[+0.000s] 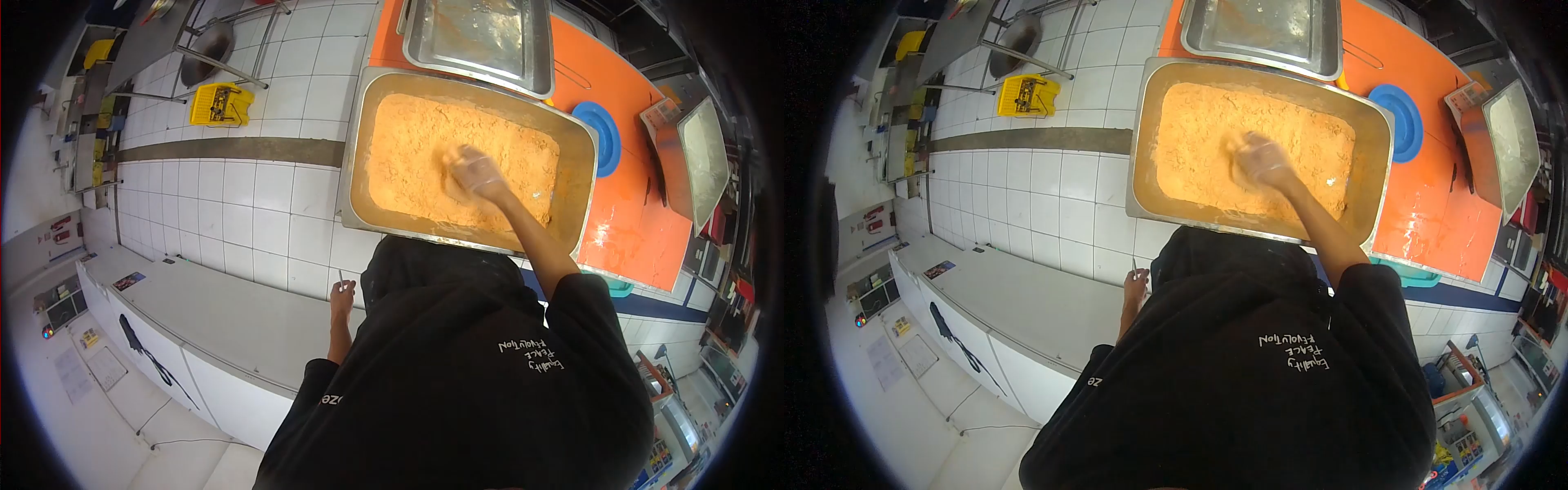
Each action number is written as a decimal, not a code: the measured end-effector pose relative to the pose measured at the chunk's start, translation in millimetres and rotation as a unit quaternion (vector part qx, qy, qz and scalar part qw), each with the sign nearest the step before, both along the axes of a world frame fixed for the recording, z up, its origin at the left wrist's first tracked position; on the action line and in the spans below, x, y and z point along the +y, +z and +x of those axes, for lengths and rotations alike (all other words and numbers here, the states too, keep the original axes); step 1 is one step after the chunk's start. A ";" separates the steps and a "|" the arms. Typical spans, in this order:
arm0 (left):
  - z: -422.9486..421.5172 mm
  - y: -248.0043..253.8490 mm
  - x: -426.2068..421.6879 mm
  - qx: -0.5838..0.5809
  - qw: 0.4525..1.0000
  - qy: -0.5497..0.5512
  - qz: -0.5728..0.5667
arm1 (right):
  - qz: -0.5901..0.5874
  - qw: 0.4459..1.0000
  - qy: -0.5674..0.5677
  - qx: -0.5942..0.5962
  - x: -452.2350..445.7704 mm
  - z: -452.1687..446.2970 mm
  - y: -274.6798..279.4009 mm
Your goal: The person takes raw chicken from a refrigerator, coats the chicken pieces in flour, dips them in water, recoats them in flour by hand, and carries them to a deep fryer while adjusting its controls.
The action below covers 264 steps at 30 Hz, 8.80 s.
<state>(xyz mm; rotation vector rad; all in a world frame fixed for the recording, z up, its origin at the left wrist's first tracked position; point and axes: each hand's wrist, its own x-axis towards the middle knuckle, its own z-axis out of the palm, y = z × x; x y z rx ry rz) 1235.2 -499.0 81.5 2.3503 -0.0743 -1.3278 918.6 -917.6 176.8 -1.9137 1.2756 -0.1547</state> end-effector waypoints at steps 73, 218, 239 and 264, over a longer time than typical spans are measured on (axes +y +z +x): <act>131.5 1.9 -62.7 0.073 0.979 -0.172 -0.083 | 0.040 0.950 -0.235 -0.203 53.5 -59.7 70.7; -1692.2 225.7 -1295.4 0.097 0.846 -0.049 -0.522 | 0.272 0.592 -0.294 -0.699 -827.1 -1907.9 199.1; -1643.7 378.7 -1465.9 0.131 0.819 -0.355 -0.430 | -0.075 0.710 -0.464 -0.524 -914.1 -1789.5 207.1; -1657.2 196.8 -1527.7 0.206 0.857 -0.274 -0.385 | 0.051 0.603 -0.508 -0.613 -951.0 -1763.0 238.0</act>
